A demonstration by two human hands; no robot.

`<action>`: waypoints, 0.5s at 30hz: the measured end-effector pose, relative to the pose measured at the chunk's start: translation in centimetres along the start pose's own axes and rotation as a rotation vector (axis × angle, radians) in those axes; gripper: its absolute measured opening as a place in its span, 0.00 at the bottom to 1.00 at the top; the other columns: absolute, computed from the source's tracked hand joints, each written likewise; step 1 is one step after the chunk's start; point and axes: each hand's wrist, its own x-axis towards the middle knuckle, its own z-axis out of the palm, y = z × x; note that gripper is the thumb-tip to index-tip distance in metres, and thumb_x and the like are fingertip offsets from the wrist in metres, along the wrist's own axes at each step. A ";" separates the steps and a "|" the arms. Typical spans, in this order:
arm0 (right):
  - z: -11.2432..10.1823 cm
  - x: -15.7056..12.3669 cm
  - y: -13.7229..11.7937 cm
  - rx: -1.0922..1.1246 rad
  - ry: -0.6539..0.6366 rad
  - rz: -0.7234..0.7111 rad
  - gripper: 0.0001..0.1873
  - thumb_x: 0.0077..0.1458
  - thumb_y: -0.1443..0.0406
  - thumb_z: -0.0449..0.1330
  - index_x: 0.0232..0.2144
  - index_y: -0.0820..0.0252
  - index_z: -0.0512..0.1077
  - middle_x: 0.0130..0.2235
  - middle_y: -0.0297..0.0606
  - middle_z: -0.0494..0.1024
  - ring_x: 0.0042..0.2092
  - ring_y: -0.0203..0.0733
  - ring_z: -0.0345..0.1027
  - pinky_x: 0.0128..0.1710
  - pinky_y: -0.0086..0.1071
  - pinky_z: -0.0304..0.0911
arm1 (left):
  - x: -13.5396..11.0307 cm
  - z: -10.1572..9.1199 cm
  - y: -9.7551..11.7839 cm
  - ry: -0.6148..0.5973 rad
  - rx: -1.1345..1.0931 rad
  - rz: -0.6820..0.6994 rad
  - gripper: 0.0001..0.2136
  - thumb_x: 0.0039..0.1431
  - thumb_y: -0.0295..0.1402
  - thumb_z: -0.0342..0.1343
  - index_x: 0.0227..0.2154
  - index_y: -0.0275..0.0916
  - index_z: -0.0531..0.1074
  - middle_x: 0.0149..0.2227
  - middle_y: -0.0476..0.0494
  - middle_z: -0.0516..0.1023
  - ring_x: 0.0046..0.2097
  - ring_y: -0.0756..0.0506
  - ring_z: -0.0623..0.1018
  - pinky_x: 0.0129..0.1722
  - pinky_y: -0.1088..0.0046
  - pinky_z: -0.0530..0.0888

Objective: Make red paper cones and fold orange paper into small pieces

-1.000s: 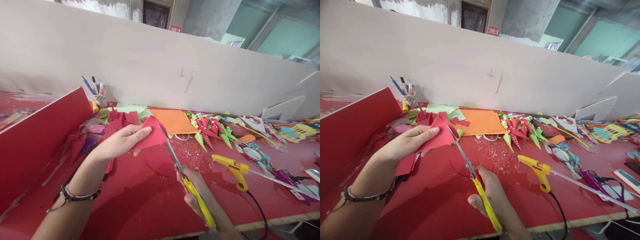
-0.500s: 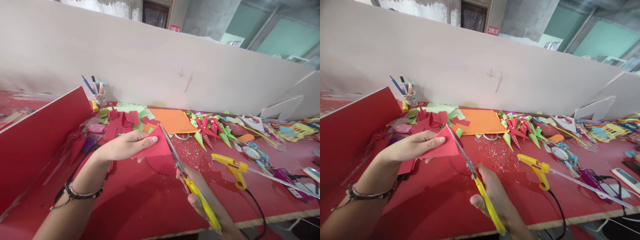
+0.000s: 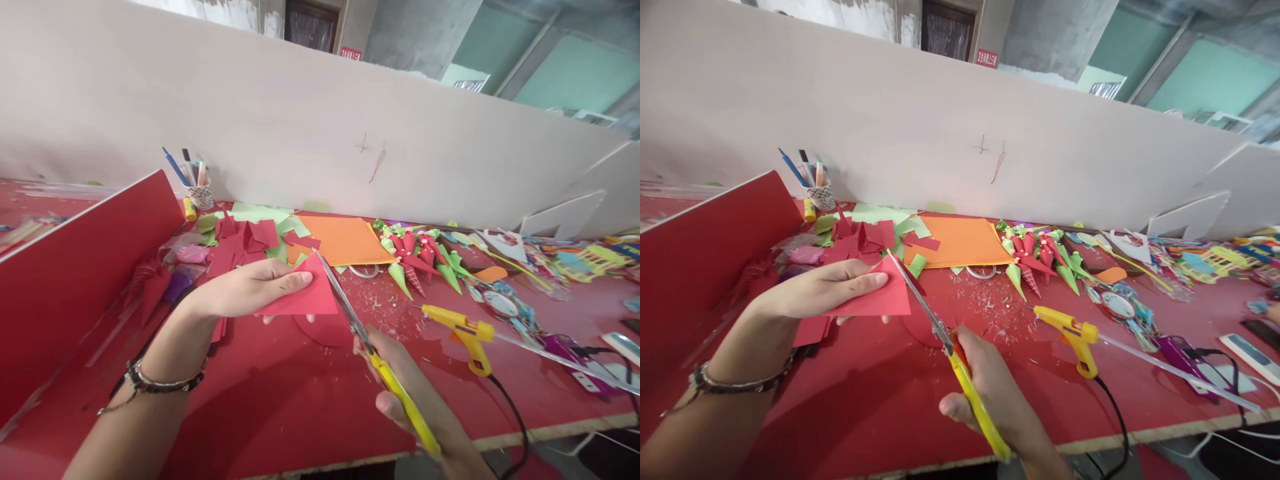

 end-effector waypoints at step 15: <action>0.3 0.9 -1.3 0.172 -0.100 0.115 0.38 0.34 0.31 0.37 0.29 0.55 0.58 0.22 0.29 0.55 0.23 0.34 0.46 0.22 0.31 0.45 | -0.2 0.3 0.5 -0.052 -0.012 0.052 0.22 0.59 0.43 0.41 0.14 0.37 0.59 0.12 0.54 0.57 0.15 0.56 0.59 0.14 0.81 0.58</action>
